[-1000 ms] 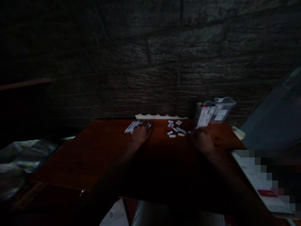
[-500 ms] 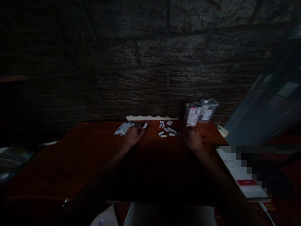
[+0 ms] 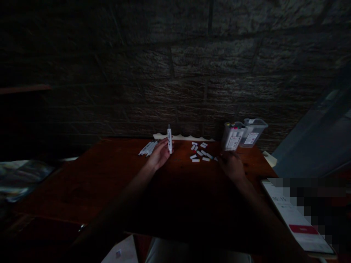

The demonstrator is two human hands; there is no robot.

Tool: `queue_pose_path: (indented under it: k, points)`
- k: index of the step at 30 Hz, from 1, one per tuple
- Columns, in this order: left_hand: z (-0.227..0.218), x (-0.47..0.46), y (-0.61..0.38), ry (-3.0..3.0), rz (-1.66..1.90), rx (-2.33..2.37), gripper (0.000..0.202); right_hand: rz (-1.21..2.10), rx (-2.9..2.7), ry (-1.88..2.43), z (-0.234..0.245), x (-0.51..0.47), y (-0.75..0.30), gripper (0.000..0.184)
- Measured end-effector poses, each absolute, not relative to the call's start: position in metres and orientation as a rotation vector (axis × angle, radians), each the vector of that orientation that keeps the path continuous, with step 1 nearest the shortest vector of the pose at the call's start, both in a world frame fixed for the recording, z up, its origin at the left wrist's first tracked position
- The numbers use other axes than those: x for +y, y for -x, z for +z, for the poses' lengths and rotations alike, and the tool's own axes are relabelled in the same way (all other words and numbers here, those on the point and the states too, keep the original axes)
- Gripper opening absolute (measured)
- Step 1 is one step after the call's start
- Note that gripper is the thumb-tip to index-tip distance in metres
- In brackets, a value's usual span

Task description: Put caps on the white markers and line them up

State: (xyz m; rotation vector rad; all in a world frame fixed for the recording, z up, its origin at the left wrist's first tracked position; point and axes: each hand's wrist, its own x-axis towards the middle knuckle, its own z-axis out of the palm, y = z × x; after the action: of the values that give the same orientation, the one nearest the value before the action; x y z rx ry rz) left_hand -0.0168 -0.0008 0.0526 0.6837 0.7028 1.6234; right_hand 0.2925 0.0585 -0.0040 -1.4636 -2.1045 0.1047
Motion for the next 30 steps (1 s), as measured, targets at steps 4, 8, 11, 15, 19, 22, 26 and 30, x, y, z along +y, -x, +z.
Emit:
queue_pose_path:
  k: [4, 8, 11, 15, 19, 22, 26, 30]
  points:
    - [0.052, -0.002, 0.017, -0.674, 1.598, 0.672, 0.023, 0.124, -2.102, 1.462, -0.007, 0.060, -0.293, 0.028]
    - [0.051, -0.003, 0.015, -0.654, 1.561, 0.666, 0.023, 0.167, -2.115, 1.455, -0.007, 0.059, -0.292, 0.027]
    - [0.050, -0.004, 0.015, -0.659, 1.547, 0.671, 0.022, 0.175, -2.084, 1.461, -0.005, 0.057, -0.291, 0.027]
    - [0.050, -0.004, 0.017, -0.659, 1.524, 0.668, 0.021, 0.208, -2.029, 1.458, 0.000, 0.055, -0.290, 0.026]
    - [0.049, -0.004, 0.018, -0.678, 1.499, 0.651, 0.020, 0.221, -1.999, 1.476, 0.003, 0.057, -0.295, 0.026]
    - [0.050, -0.005, 0.018, -0.716, 1.470, 0.629, 0.022, 0.211, -2.013, 1.532, 0.001, 0.060, -0.301, 0.027]
    - [0.049, -0.007, 0.019, -0.750, 1.443, 0.650, 0.027, 0.245, -2.097, 1.527, -0.005, 0.063, -0.304, 0.031]
    - [0.044, -0.006, 0.019, -0.795, 1.402, 0.702, 0.029, 0.264, -2.110, 1.540, -0.006, 0.063, -0.301, 0.035]
